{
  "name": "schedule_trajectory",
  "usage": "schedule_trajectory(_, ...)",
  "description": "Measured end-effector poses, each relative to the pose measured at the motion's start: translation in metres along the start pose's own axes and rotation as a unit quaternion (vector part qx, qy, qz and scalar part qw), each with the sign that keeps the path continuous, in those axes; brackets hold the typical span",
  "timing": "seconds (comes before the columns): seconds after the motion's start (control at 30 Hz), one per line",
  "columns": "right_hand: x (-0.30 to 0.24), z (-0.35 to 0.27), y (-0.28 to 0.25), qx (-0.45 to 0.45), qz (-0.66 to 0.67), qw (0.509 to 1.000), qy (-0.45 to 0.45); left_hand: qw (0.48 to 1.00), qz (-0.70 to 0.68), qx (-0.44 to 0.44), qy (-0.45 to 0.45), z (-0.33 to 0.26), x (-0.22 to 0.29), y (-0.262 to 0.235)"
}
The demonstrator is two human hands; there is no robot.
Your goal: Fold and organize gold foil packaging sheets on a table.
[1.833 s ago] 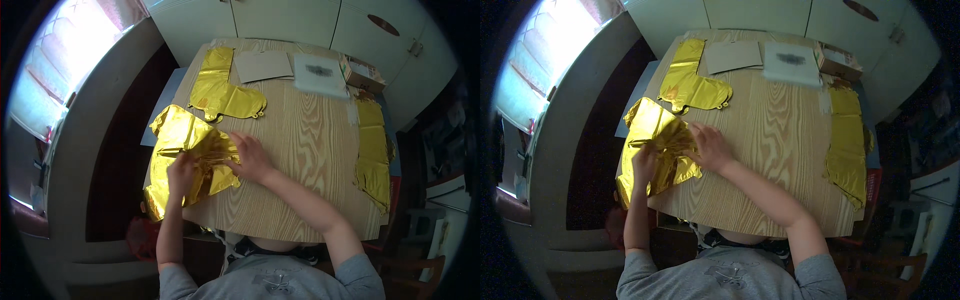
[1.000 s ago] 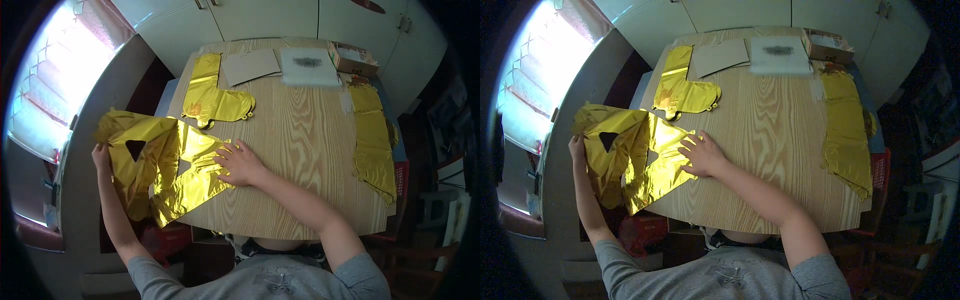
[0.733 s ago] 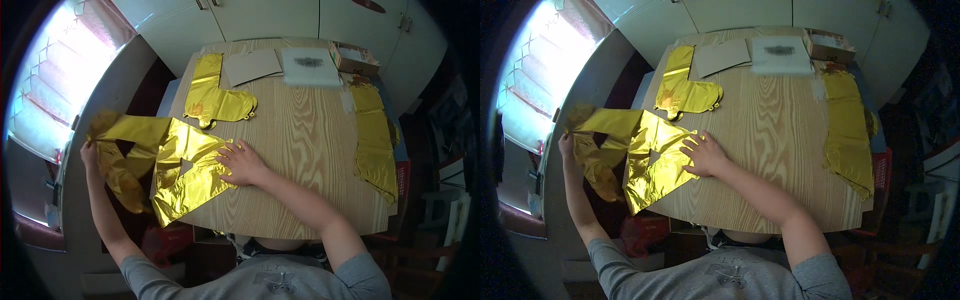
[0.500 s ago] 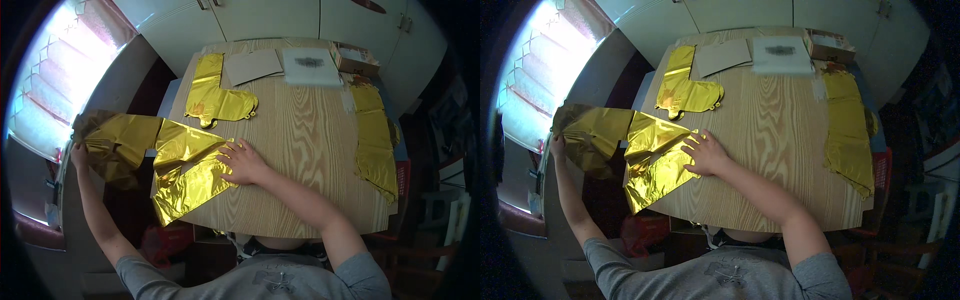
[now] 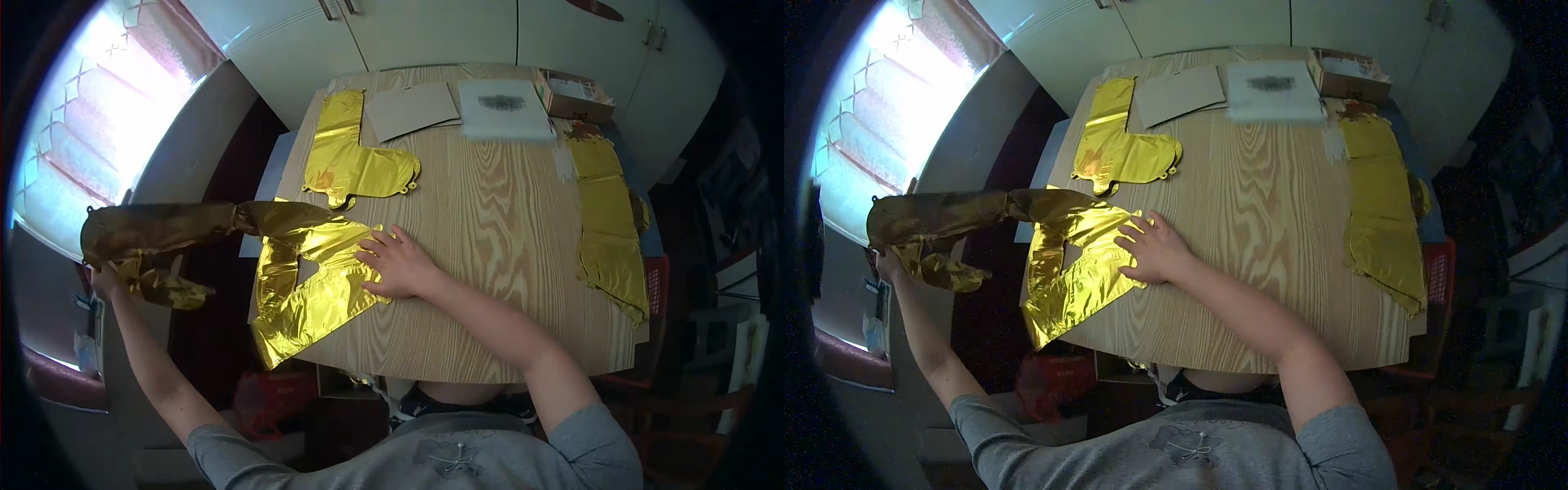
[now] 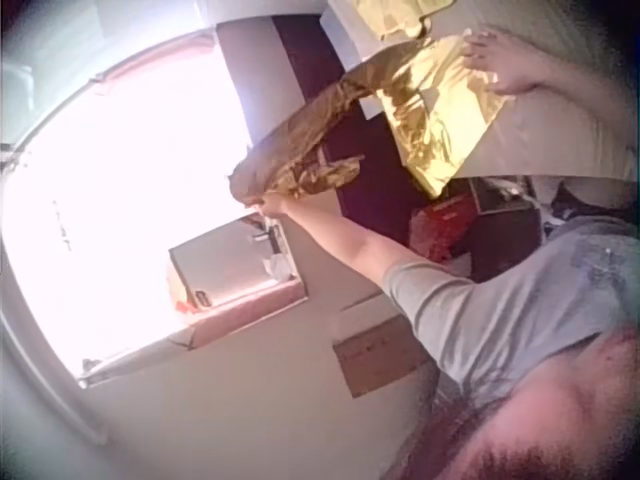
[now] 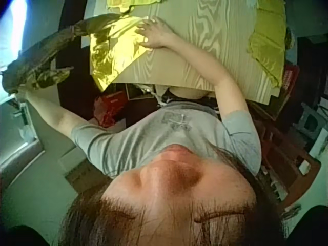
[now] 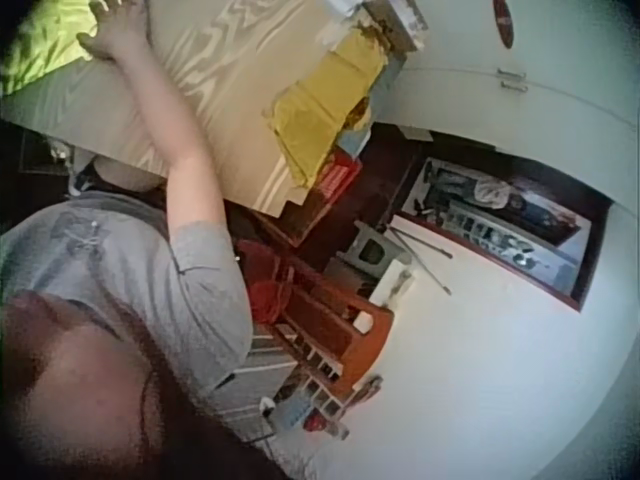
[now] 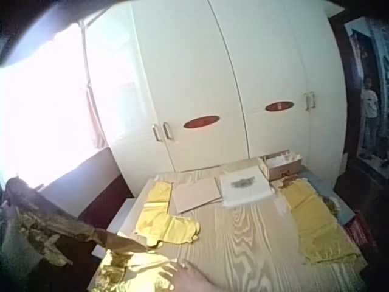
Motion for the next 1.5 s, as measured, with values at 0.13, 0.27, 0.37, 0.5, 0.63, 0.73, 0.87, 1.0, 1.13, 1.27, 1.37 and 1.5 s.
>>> schedule_trajectory(0.13, 0.007, -0.003, -0.002, -0.032, -0.006, 0.999, 0.019, 1.000, 0.006, 0.000, 0.009, -0.029, 0.032, -0.012)
schedule_trajectory(0.27, -0.004, 0.003, 0.001, 0.006, 0.020, 1.000, -0.007, 0.997, 0.030, 0.064, -0.012, 0.017, -0.006, -0.048)
schedule_trajectory(0.37, -0.001, 0.001, 0.001, -0.001, 0.014, 1.000, -0.002, 0.999, -0.030, 0.034, -0.026, 0.027, -0.006, -0.054)
schedule_trajectory(0.5, 0.004, -0.002, -0.005, -0.019, 0.005, 1.000, 0.010, 0.999, -0.036, 0.010, 0.023, 0.025, 0.010, -0.049)
schedule_trajectory(0.63, -0.014, 0.005, -0.005, 0.001, 0.023, 0.999, -0.023, 0.983, 0.017, -0.062, 0.172, 0.055, -0.019, -0.066)
schedule_trajectory(0.73, 0.011, -0.005, -0.002, -0.003, 0.004, 1.000, 0.018, 0.962, -0.047, -0.132, 0.235, -0.005, 0.069, -0.015)
schedule_trajectory(0.87, 0.004, -0.002, -0.004, -0.007, 0.007, 1.000, 0.007, 0.976, -0.014, -0.106, 0.192, 0.005, 0.066, -0.038)
schedule_trajectory(1.0, -0.004, 0.003, -0.001, 0.006, 0.013, 1.000, -0.013, 0.991, -0.065, 0.006, 0.117, 0.044, 0.029, -0.069)
schedule_trajectory(1.13, -0.006, 0.002, -0.003, 0.004, 0.019, 1.000, -0.014, 0.981, -0.091, -0.004, 0.171, 0.037, 0.060, -0.091)
schedule_trajectory(1.27, 0.004, -0.004, -0.007, -0.002, 0.021, 1.000, 0.000, 0.928, -0.150, -0.043, 0.338, -0.106, 0.177, -0.142)
schedule_trajectory(1.37, 0.005, -0.004, -0.010, 0.106, 0.087, 0.990, -0.030, 0.893, -0.049, -0.011, 0.447, -0.191, 0.234, -0.196)
schedule_trajectory(1.5, 0.017, -0.012, -0.008, 0.262, 0.221, 0.938, -0.041, 0.815, -0.086, -0.015, 0.573, -0.295, 0.289, -0.261)
Point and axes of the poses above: each hand's wrist, its own z-axis towards the middle knuckle, its own y-axis out of the palm, x = y × z, the point moved 3 cm from there along z, towards the middle knuckle, and after that the axes turned 4 degrees about -z, right-handed, at the moved point
